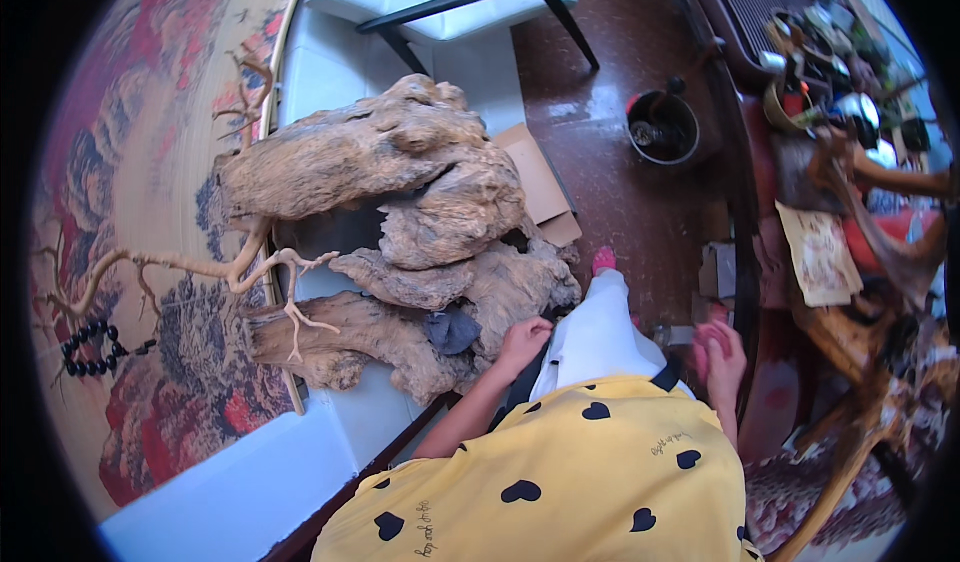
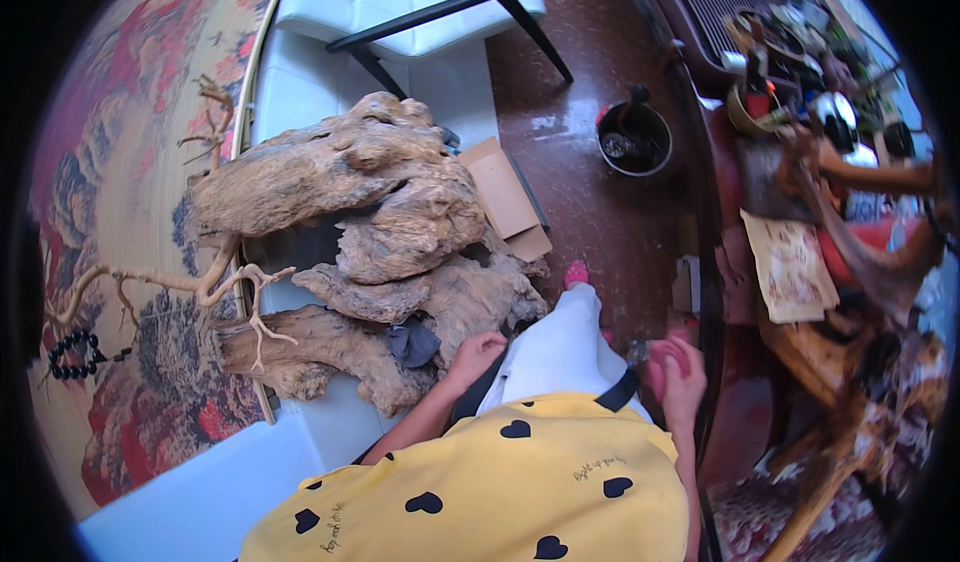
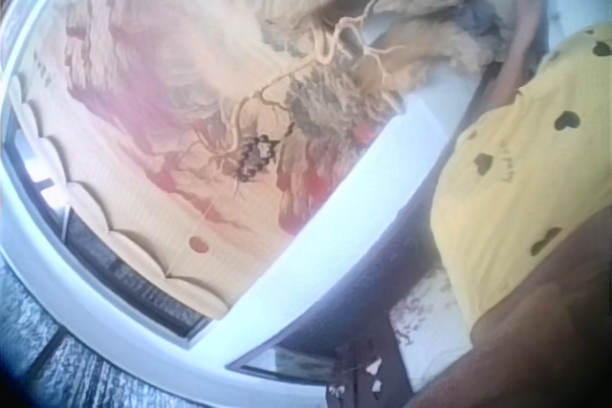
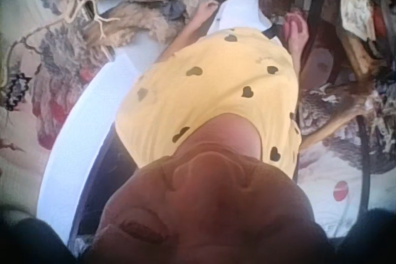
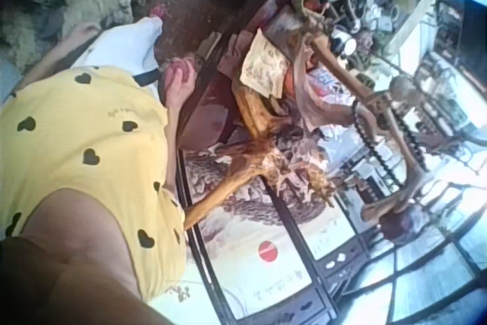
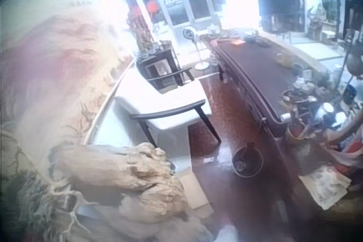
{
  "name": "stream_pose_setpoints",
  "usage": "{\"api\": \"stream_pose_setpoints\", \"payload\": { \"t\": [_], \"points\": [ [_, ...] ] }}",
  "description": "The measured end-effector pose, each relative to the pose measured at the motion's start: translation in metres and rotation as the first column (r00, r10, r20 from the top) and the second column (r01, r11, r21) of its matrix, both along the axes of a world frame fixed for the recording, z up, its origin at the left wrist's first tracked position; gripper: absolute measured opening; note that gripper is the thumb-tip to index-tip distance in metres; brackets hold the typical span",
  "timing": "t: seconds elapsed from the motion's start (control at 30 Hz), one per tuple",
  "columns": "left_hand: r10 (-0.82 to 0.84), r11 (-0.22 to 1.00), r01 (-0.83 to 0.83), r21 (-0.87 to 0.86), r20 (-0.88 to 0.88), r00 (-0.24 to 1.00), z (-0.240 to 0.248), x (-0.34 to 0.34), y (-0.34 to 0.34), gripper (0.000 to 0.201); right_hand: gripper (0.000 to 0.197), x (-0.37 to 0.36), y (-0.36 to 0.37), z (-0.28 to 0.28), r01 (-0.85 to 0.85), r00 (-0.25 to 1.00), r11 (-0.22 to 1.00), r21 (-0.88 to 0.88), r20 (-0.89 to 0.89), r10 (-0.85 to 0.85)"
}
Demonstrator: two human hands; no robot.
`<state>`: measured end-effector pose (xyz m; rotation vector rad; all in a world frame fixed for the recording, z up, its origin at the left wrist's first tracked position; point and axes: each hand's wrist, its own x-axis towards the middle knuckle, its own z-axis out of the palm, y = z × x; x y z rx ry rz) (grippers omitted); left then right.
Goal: The person wipes down a large, intricate wooden sculpture with a pink cloth, covering various branches and crevices, then moves to clean a second, larger piece of driftwood on the floor.
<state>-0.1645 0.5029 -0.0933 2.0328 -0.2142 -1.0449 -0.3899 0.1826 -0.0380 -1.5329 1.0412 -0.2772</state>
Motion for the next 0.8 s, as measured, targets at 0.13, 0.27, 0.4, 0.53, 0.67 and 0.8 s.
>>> {"api": "stream_pose_setpoints", "payload": {
  "t": [0.13, 0.27, 0.4, 0.53, 0.67, 0.8],
  "points": [
    [0.163, 0.860, -0.294, -0.418, -0.321, 0.933, 0.089, 0.043, -0.086, 0.064, 0.033, 0.162, 0.009, 0.076, -0.519, 0.822, 0.840, -0.160, 0.174, 0.542],
    [0.285, 0.554, -0.402, -0.729, -0.288, 0.914, 0.125, 0.065, -0.120, 0.106, 0.045, 0.249, 0.046, 0.112, -0.730, 0.492, 0.534, -0.426, 0.215, 0.844],
    [0.336, 0.571, -0.425, -0.702, -0.272, 0.902, 0.131, 0.074, -0.101, 0.102, 0.064, 0.264, 0.072, 0.112, -0.782, 0.517, 0.591, -0.198, 0.325, 0.792],
    [0.314, 0.722, -0.294, -0.626, -0.081, 0.946, 0.129, 0.076, -0.086, 0.077, 0.067, 0.267, 0.064, 0.101, -0.750, 0.661, 0.538, 0.385, 0.401, 0.634],
    [0.442, 0.655, -0.487, -0.578, -0.229, 0.867, 0.130, 0.078, -0.087, 0.059, 0.068, 0.269, 0.071, 0.076, -0.718, 0.694, 0.459, 0.523, 0.498, 0.520],
    [0.565, 0.617, -0.569, -0.543, -0.197, 0.801, 0.122, 0.094, -0.068, 0.045, 0.065, 0.275, 0.076, 0.082, -0.744, 0.667, 0.499, 0.445, 0.448, 0.595]
  ]
}}
